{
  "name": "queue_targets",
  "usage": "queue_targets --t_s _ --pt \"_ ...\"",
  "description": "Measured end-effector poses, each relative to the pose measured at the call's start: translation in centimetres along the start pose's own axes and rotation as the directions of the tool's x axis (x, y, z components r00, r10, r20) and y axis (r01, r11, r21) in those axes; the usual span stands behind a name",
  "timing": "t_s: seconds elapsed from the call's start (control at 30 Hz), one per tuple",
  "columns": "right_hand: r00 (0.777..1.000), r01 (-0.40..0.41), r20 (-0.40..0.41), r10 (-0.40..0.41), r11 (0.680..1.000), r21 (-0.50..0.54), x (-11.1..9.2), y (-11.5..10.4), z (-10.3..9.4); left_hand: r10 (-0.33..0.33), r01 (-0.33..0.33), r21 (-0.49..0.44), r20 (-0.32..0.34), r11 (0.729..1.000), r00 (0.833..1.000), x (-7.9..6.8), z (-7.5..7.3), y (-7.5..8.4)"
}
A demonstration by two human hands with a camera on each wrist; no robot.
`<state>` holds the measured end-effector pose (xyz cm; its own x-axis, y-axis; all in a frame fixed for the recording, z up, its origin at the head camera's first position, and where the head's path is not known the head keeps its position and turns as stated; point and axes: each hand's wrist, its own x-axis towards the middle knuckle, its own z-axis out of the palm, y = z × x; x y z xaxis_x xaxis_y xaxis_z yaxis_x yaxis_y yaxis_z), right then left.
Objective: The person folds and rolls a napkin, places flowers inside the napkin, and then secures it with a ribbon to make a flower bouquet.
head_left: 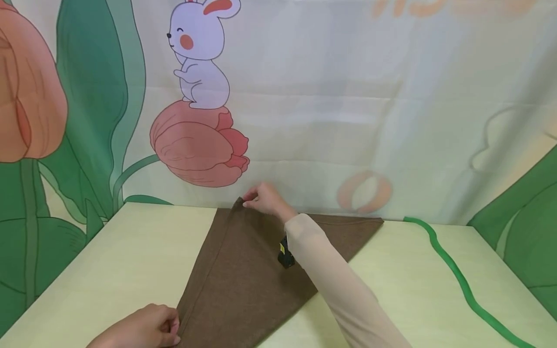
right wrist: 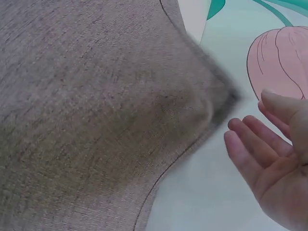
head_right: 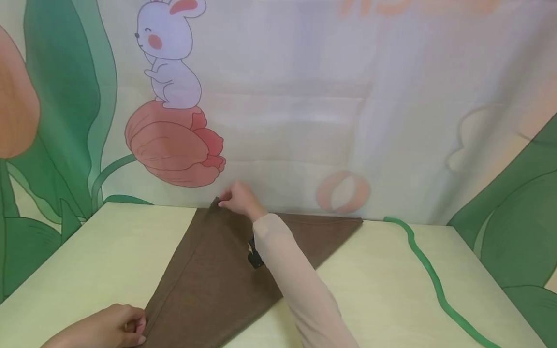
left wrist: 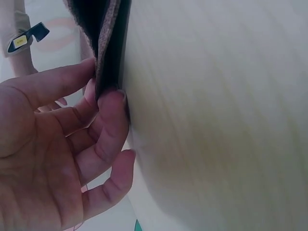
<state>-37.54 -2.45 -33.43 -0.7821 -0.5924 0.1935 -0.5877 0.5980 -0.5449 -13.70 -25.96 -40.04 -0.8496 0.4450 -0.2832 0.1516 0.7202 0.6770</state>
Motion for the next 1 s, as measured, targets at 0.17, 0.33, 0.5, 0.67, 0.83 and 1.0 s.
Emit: queue_targets --t_s 0.17,0.33,0.5,0.67,0.83,1.0 --pt "0.996 -0.071 0.056 0.066 0.993 0.09 -1.1 1.2 -0.6 0.031 -0.03 0.024 -0.014 0.999 0.999 0.2 0.0 0.1" --pt "0.993 -0.097 0.077 0.09 0.991 0.09 -2.4 3.0 -1.5 0.002 0.0 0.058 -0.028 0.998 1.0 0.2 0.0 0.4" --pt "0.994 -0.081 0.081 0.073 0.992 0.097 -4.0 5.3 -2.6 -0.06 0.063 0.074 -0.04 0.995 0.997 0.0 0.0 0.8" --pt "0.993 -0.118 0.038 0.115 0.989 0.094 -5.9 7.9 -3.9 -0.126 0.128 0.052 -0.048 0.99 0.991 0.0 0.3 1.2" --pt "0.986 -0.169 0.028 0.167 0.979 0.112 -7.9 10.8 -4.7 -0.228 0.229 0.022 -0.052 0.973 0.972 0.1 0.7 1.5" --pt "0.983 -0.184 0.025 0.183 0.978 0.101 -10.0 13.8 -5.2 -0.149 0.15 0.06 -0.034 0.987 0.988 0.0 0.8 1.2"
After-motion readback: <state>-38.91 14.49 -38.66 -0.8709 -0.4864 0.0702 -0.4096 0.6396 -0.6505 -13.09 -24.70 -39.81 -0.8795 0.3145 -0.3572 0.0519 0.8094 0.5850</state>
